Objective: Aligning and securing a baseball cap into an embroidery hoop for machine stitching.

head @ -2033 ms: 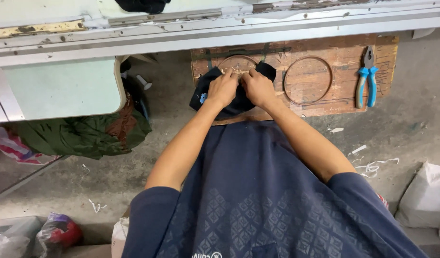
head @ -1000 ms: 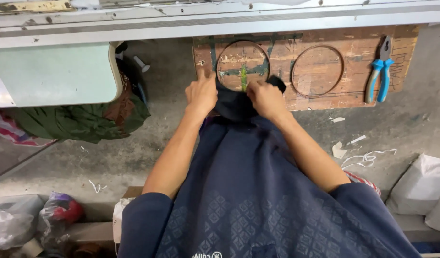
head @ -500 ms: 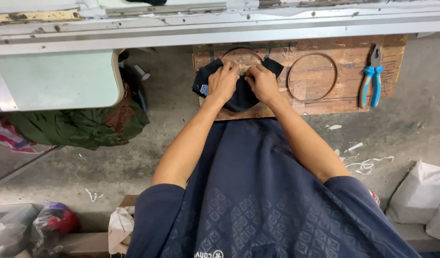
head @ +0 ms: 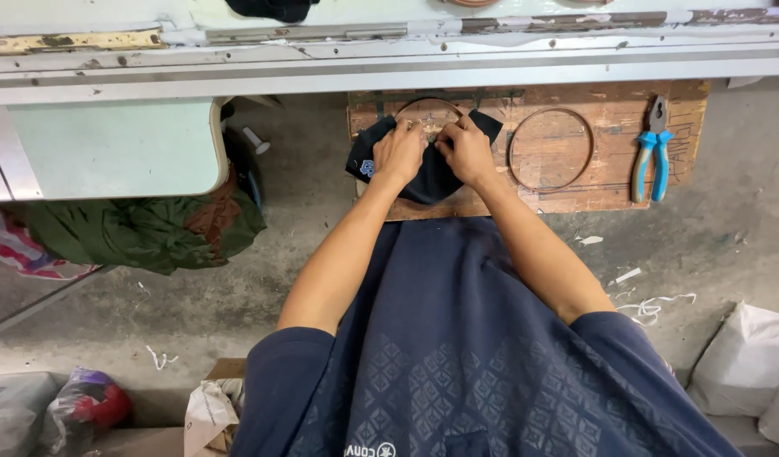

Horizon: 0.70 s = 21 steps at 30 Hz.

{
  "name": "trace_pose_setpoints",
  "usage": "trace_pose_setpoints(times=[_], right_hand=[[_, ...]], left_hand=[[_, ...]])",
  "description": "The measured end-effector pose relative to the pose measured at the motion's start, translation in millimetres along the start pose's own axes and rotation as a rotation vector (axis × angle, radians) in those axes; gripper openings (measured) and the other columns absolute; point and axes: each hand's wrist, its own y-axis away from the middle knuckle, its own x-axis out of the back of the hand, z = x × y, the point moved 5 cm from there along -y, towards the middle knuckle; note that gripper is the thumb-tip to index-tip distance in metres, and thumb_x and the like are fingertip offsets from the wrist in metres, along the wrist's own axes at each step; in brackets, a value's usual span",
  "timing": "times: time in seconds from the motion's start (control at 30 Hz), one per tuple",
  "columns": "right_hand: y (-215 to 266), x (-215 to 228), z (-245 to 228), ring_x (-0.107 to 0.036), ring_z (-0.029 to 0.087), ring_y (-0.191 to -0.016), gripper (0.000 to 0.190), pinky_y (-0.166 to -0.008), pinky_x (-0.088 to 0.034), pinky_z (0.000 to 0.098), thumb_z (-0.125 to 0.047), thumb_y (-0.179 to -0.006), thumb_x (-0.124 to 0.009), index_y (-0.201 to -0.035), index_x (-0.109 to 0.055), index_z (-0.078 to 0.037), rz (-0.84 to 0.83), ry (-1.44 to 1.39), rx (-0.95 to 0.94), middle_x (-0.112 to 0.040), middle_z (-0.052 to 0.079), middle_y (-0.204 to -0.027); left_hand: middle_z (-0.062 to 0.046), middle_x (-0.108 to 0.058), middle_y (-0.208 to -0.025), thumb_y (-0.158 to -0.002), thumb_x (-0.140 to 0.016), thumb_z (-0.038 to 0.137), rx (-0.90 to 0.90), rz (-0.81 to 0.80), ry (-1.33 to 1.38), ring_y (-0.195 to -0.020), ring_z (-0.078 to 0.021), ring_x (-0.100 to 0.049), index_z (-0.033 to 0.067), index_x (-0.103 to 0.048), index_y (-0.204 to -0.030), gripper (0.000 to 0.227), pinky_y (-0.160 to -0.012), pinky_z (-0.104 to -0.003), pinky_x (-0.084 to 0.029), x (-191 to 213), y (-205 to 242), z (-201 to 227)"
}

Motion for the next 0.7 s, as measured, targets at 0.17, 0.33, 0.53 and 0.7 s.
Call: trace_pose_setpoints(times=[0.17,0.33,0.53,0.7], right_hand=[[-1.7,-0.6,-2.3,-0.066,0.043,-0.077,0.011,-0.068,-0.056,0.0507,-0.021,-0.081,-0.072,-0.085,-0.064,-0.015,-0.009,0.027,-0.057,-0.055,0.008,-0.091],[1.6,4.4,-8.8,-0.065,0.046,-0.077,0.011,-0.068,-0.056,0.0519,-0.021,-0.081,-0.071,-0.084,-0.064,-0.013,-0.007,0.009,-0.096,-0.054,0.009,-0.091],[6.4,14.4,-21.6,-0.064,0.050,-0.078,0.018,-0.069,-0.057,0.0546,-0.022,-0.081,-0.071,-0.088,-0.061,-0.009,-0.016,0.079,-0.140,-0.051,0.011,-0.099],[11.9,11.0,-20.9,-0.064,0.050,-0.078,0.020,-0.070,-0.057,0.0542,-0.023,-0.083,-0.070,-0.090,-0.058,-0.008,0.000,0.113,-0.139,-0.049,0.010,-0.102]], left_hand=[[-0.010,-0.053,-0.107,-0.092,-0.053,0.033,0.030,-0.039,-0.012,-0.094,-0.0338,-0.063,0.0145,-0.054,-0.111,0.026,-0.073,-0.050,-0.054,5.5,1.9,4.9],[-0.009,-0.052,-0.111,-0.092,-0.053,0.032,0.054,-0.066,-0.050,-0.095,-0.0332,-0.063,0.0134,-0.053,-0.116,0.030,-0.074,-0.051,-0.055,4.2,4.5,6.7],[-0.017,-0.047,-0.111,-0.091,-0.059,0.023,-0.027,0.094,-0.057,-0.092,-0.0404,-0.061,0.0027,-0.051,-0.115,0.032,-0.069,-0.052,-0.056,28.6,19.7,25.6],[-0.012,-0.046,-0.102,-0.086,-0.065,0.023,-0.234,0.165,-0.201,-0.100,-0.0350,-0.049,0.0071,-0.050,-0.111,0.033,-0.073,-0.043,-0.045,9.9,27.6,24.2]])
